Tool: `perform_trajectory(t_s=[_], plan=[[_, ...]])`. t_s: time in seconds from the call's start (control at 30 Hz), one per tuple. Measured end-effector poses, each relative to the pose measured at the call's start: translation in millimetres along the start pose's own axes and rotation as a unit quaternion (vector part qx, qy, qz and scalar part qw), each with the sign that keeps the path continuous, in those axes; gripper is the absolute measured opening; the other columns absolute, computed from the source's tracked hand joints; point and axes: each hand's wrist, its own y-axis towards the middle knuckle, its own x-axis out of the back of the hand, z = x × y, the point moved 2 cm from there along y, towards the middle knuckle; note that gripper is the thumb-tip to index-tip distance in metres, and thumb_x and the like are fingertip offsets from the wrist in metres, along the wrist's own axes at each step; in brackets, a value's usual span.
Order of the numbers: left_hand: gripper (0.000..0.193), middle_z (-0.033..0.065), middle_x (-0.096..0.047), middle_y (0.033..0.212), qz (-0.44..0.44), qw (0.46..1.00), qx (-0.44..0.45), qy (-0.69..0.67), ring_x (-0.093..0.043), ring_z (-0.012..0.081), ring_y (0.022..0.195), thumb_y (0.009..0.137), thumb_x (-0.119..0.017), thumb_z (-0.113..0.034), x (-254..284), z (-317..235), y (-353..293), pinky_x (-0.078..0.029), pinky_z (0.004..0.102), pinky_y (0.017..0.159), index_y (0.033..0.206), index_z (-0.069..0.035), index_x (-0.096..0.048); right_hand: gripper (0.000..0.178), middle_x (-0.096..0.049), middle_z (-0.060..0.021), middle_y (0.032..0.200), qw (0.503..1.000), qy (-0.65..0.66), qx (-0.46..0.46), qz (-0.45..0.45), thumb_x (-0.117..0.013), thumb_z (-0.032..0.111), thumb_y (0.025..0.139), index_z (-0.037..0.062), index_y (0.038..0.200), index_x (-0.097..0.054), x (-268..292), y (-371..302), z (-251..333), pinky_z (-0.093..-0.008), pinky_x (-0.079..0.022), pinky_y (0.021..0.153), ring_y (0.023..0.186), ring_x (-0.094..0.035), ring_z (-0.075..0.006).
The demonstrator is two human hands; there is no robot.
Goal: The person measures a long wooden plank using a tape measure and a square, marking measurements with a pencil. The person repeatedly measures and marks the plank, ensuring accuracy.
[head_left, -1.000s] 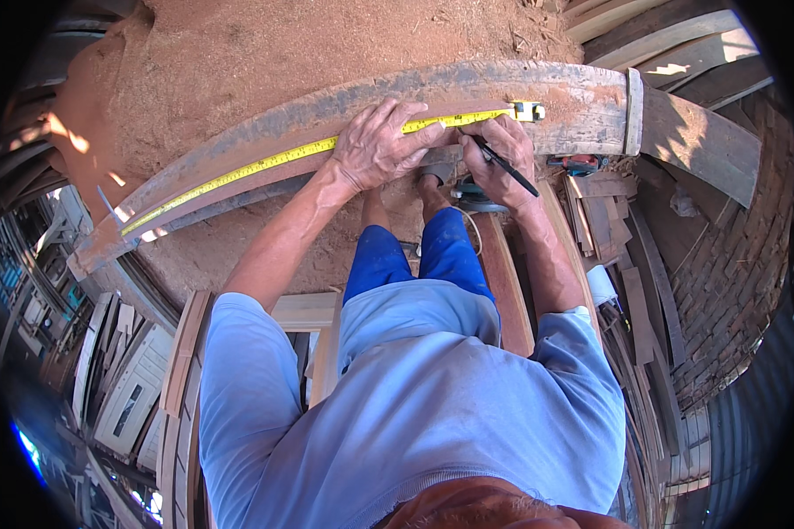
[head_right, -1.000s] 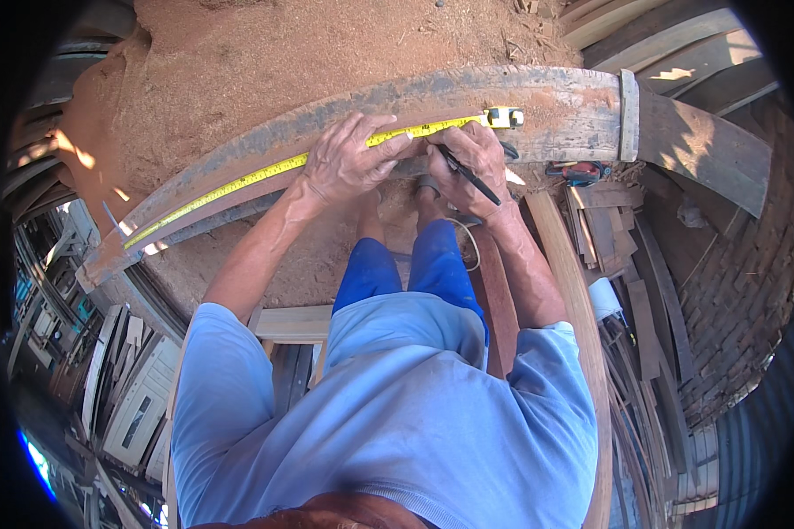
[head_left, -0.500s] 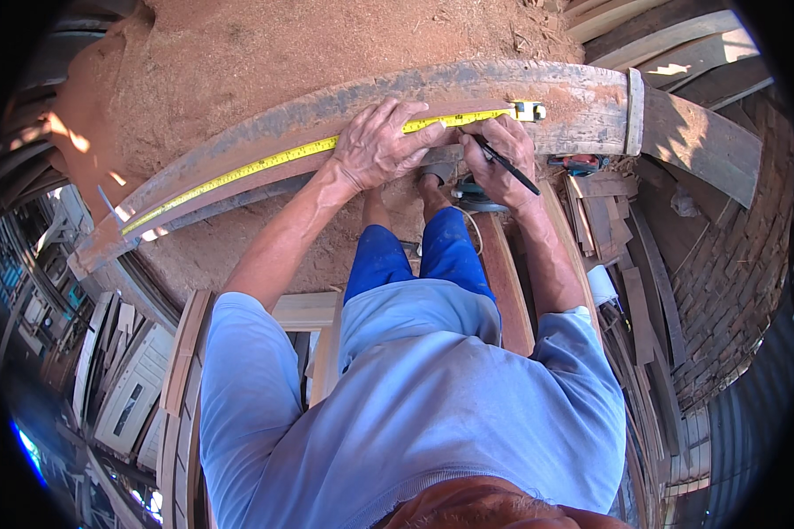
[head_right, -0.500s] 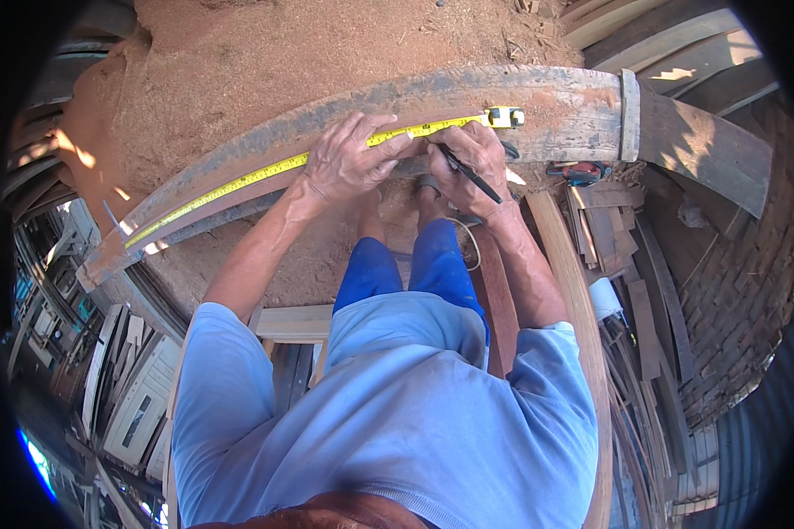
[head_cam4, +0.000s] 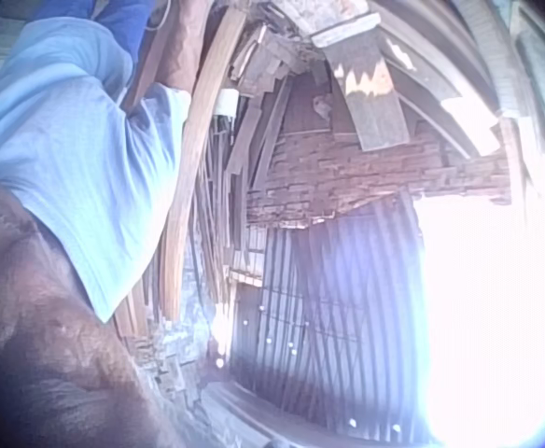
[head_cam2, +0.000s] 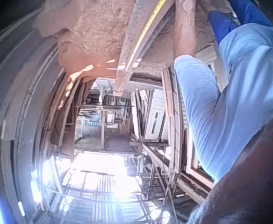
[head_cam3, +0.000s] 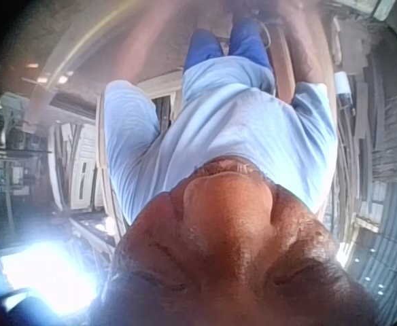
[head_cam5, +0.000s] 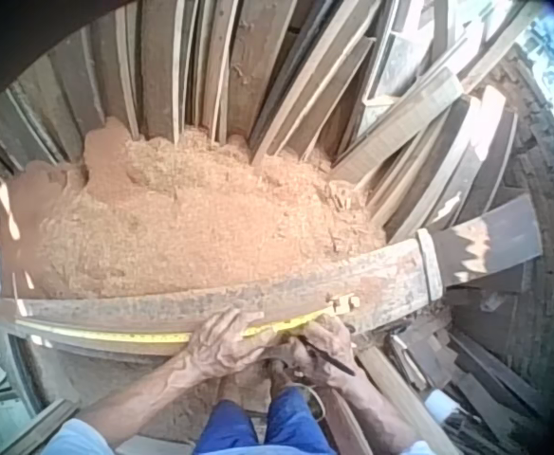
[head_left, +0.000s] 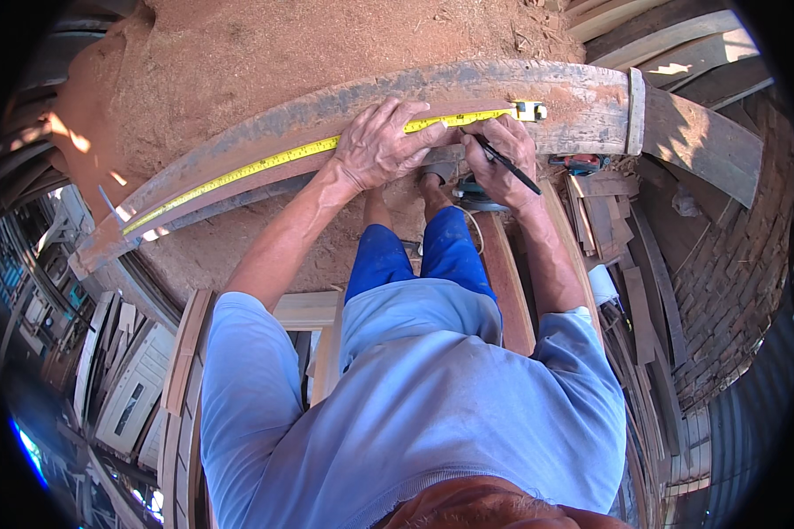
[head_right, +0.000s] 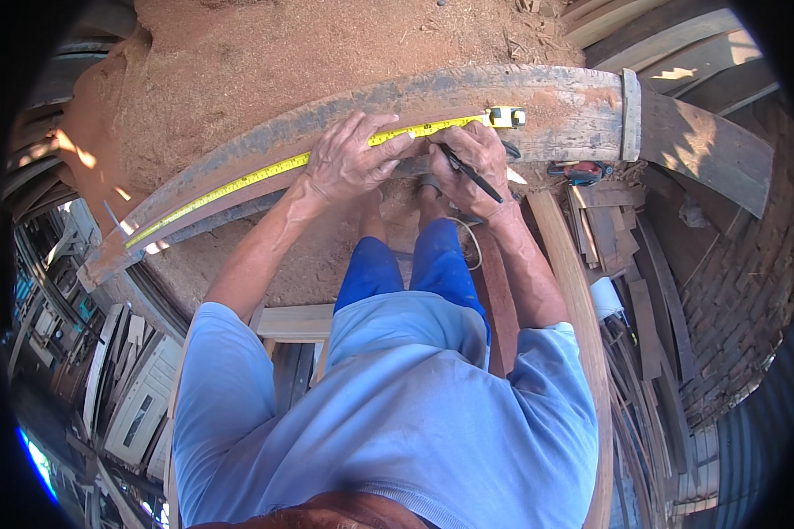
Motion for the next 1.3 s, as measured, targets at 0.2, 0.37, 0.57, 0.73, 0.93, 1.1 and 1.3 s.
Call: perform_trajectory(t_s=[0.2, 0.37, 0.57, 0.73, 0.93, 1.1, 1.3], plan=[[0.051, 0.0077, -0.065, 0.128, 0.006, 1.0, 0.0, 0.0, -0.068, 0.0327, 0.106, 0.079, -0.082, -0.019, 1.0, -0.8, 0.0, -0.062, 0.0463, 0.085, 0.127, -0.028, -0.069, 0.015, -0.067, -0.0158, 0.083, 1.0, -0.002, -0.008, 0.027, -0.074, 0.007, 0.082, 0.0034, 0.096, -0.071, 3.9, 0.6, -0.5, -0.0464, -0.053, 0.073, 0.077, -0.066, -0.0347], [0.051, 0.008, -0.066, 0.128, 0.005, 1.0, -0.001, 0.01, -0.069, 0.034, 0.106, 0.079, -0.082, -0.018, 1.3, -1.2, -0.1, -0.062, 0.0471, 0.087, 0.127, -0.028, -0.068, 0.012, -0.068, -0.0172, 0.087, 0.993, 0.023, -0.113, -0.027, -0.071, 0.01, 0.09, 0.0012, 0.1, -0.07, 29.8, -2.7, 7.5, -0.0429, -0.054, 0.071, 0.078, -0.068, -0.0336], [0.053, 0.0091, -0.065, 0.13, 0.022, 1.0, -0.003, 0.012, -0.068, 0.0359, 0.108, 0.079, -0.081, -0.02, -0.8, 1.3, -1.5, -0.061, 0.0477, 0.089, 0.13, -0.029, -0.066, 0.016, -0.067, -0.016, 0.087, 0.992, 0.001, -0.118, -0.046, -0.071, 0.01, 0.09, 0.0002, 0.103, -0.069, 48.7, -12.1, -8.5, -0.042, -0.054, 0.073, 0.081, -0.069, -0.0323], [0.056, 0.0089, -0.061, 0.136, 0.052, 0.999, 0.004, 0.003, -0.065, 0.0387, 0.115, 0.083, -0.079, -0.026, -5.7, 4.8, -4.5, -0.059, 0.0503, 0.095, 0.136, -0.032, -0.063, 0.012, -0.068, -0.0155, 0.085, 0.997, -0.001, -0.071, -0.006, -0.072, 0.01, 0.086, 0.0033, 0.096, -0.07, 49.1, -7.9, -12.6, -0.0458, -0.053, 0.074, 0.08, -0.066, -0.0355], [0.055, 0.0097, -0.066, 0.125, 0.017, 1.0, -0.014, 0.011, -0.069, 0.0331, 0.103, 0.076, -0.082, -0.016, 3.9, -1.2, 4.4, -0.063, 0.0454, 0.086, 0.127, -0.027, -0.066, 0.013, -0.067, -0.0151, 0.082, 0.998, 0.038, -0.053, 0.008, -0.073, 0.01, 0.083, 0.0033, 0.094, -0.071, 39.0, -6.6, -24.3, -0.0468, -0.053, 0.073, 0.079, -0.066, -0.0349], [0.055, 0.009, -0.066, 0.125, 0.026, 1.0, -0.009, 0.012, -0.069, 0.0327, 0.104, 0.076, -0.083, -0.017, 4.0, -1.7, 3.6, -0.063, 0.0444, 0.085, 0.128, -0.029, -0.066, 0.012, -0.063, -0.0141, 0.078, 0.998, 0.029, -0.053, 0.013, -0.074, 0.011, 0.082, 0.0039, 0.092, -0.072, 38.6, -5.6, -25.6, -0.0457, -0.052, 0.072, 0.077, -0.064, -0.0336], [0.055, 0.0083, -0.065, 0.126, 0.03, 0.999, -0.008, 0.014, -0.069, 0.0322, 0.104, 0.077, -0.082, -0.018, 3.6, -1.3, 3.7, -0.063, 0.0434, 0.083, 0.128, -0.029, -0.066, 0.012, -0.062, -0.0136, 0.076, 0.999, 0.022, -0.044, 0.023, -0.074, 0.011, 0.082, 0.0047, 0.092, -0.071, 37.6, -4.2, -26.1, -0.0453, -0.051, 0.071, 0.078, -0.062, -0.0331]])
